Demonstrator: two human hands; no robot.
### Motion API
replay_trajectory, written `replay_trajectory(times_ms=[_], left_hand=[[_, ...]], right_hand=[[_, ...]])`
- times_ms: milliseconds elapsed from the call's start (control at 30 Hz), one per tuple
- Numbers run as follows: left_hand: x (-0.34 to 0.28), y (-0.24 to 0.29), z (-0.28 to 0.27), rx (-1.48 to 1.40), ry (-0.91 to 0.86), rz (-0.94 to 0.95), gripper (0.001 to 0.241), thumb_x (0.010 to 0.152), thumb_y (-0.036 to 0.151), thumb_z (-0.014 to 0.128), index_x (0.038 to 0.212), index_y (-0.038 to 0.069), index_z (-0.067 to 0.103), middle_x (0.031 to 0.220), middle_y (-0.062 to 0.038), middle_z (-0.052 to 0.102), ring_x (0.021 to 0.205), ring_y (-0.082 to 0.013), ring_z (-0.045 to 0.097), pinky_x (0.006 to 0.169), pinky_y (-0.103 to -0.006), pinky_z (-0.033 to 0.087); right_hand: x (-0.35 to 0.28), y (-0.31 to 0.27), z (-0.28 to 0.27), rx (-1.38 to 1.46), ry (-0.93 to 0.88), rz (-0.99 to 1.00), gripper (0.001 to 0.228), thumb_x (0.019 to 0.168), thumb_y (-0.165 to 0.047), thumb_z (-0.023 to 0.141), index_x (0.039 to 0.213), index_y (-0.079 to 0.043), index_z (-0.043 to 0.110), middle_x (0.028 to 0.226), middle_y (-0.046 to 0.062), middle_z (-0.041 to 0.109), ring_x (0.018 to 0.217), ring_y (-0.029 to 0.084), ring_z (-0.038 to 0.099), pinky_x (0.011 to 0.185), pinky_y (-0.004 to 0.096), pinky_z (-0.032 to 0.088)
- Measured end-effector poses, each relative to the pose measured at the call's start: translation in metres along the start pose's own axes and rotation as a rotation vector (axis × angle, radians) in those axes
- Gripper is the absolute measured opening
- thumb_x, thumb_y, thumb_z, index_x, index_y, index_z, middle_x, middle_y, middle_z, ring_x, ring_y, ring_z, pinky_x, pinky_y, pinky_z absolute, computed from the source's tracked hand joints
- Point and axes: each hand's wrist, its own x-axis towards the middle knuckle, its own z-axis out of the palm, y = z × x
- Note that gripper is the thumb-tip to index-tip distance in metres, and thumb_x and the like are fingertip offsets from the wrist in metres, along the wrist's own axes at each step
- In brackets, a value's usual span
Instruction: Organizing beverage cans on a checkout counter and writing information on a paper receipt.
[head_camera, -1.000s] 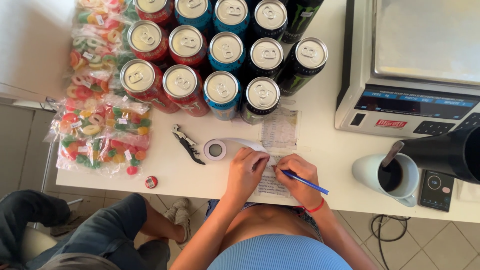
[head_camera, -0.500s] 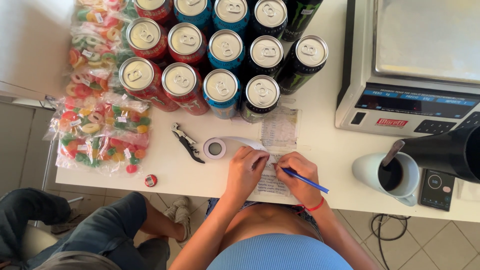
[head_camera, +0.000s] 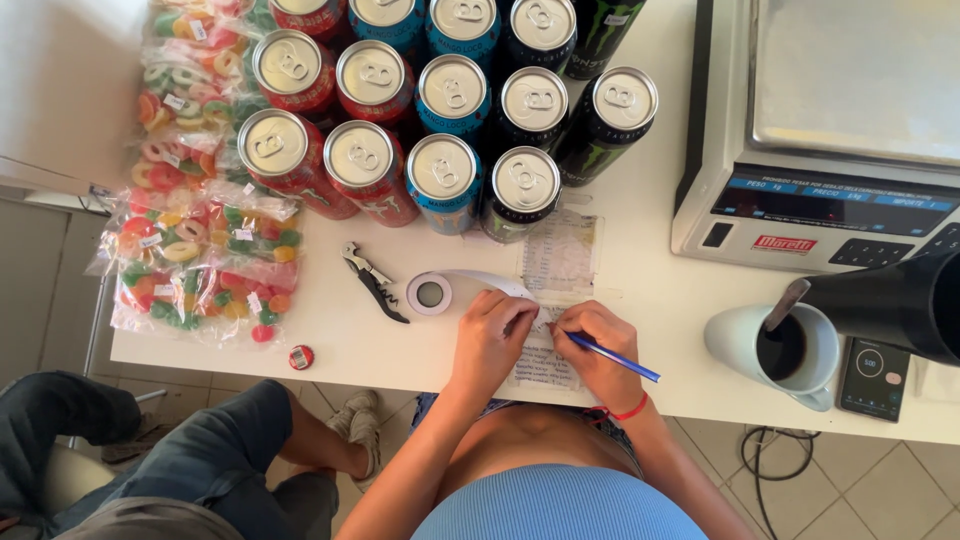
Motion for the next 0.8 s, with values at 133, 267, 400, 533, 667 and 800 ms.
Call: replay_trajectory(times_ms=[133, 267, 400, 533, 667, 800], left_hand=[[0.0, 0.002, 0.0, -0.01, 0.002, -0.003, 0.011, 0.085, 0.0, 0.077, 0.087, 0.01, 0.077, 0.073, -0.007, 0.067, 0.074, -0.0225, 0.068, 0.065, -0.0294, 0.059], [0.0, 0.0, 0.001, 0.001, 0.002, 0.008, 0.011, 0.084, 0.0, 0.077, 0.087, 0.01, 0.077, 0.074, -0.006, 0.068, 0.074, -0.0222, 0.068, 0.065, -0.0294, 0.059], [-0.002, -0.002, 0.002, 0.019, 0.011, 0.021, 0.011, 0.084, 0.001, 0.077, 0.087, 0.011, 0.077, 0.073, -0.005, 0.067, 0.074, -0.0218, 0.068, 0.065, -0.0291, 0.059], [-0.002, -0.002, 0.002, 0.005, 0.003, 0.015, 0.012, 0.084, 0.0, 0.077, 0.088, 0.011, 0.077, 0.074, -0.005, 0.066, 0.074, -0.0216, 0.068, 0.065, -0.0289, 0.059], [-0.001, 0.001, -0.001, -0.023, 0.0, -0.007, 0.013, 0.082, 0.0, 0.078, 0.088, 0.012, 0.077, 0.074, -0.006, 0.067, 0.073, -0.0227, 0.069, 0.065, -0.0304, 0.06], [-0.001, 0.003, -0.002, -0.103, 0.017, -0.057, 0.014, 0.082, 0.0, 0.078, 0.087, 0.014, 0.078, 0.074, -0.005, 0.069, 0.072, -0.0217, 0.071, 0.066, -0.0299, 0.06]], right_hand=[[0.0, 0.002, -0.001, 0.018, 0.009, 0.004, 0.015, 0.085, -0.005, 0.078, 0.074, -0.005, 0.068, 0.078, 0.013, 0.072, 0.064, 0.03, 0.071, 0.057, 0.034, 0.055], [-0.002, 0.004, -0.001, 0.011, 0.02, 0.008, 0.015, 0.085, -0.004, 0.078, 0.074, -0.004, 0.067, 0.079, 0.013, 0.072, 0.064, 0.031, 0.071, 0.057, 0.034, 0.055], [0.001, 0.0, -0.002, 0.006, 0.019, 0.002, 0.015, 0.084, -0.003, 0.078, 0.074, -0.004, 0.067, 0.079, 0.014, 0.072, 0.065, 0.031, 0.072, 0.057, 0.035, 0.055], [0.006, -0.009, -0.005, 0.06, 0.057, 0.007, 0.018, 0.087, -0.007, 0.074, 0.07, -0.006, 0.068, 0.069, 0.01, 0.069, 0.056, 0.022, 0.065, 0.055, 0.028, 0.05], [-0.008, 0.011, -0.01, -0.015, 0.146, 0.067, 0.023, 0.094, -0.012, 0.071, 0.072, -0.008, 0.064, 0.062, 0.008, 0.064, 0.052, 0.019, 0.06, 0.052, 0.029, 0.046], [-0.007, 0.008, -0.035, -0.375, 0.161, 0.115, 0.022, 0.095, -0.017, 0.073, 0.083, -0.006, 0.058, 0.057, 0.017, 0.06, 0.049, 0.038, 0.059, 0.049, 0.04, 0.045]])
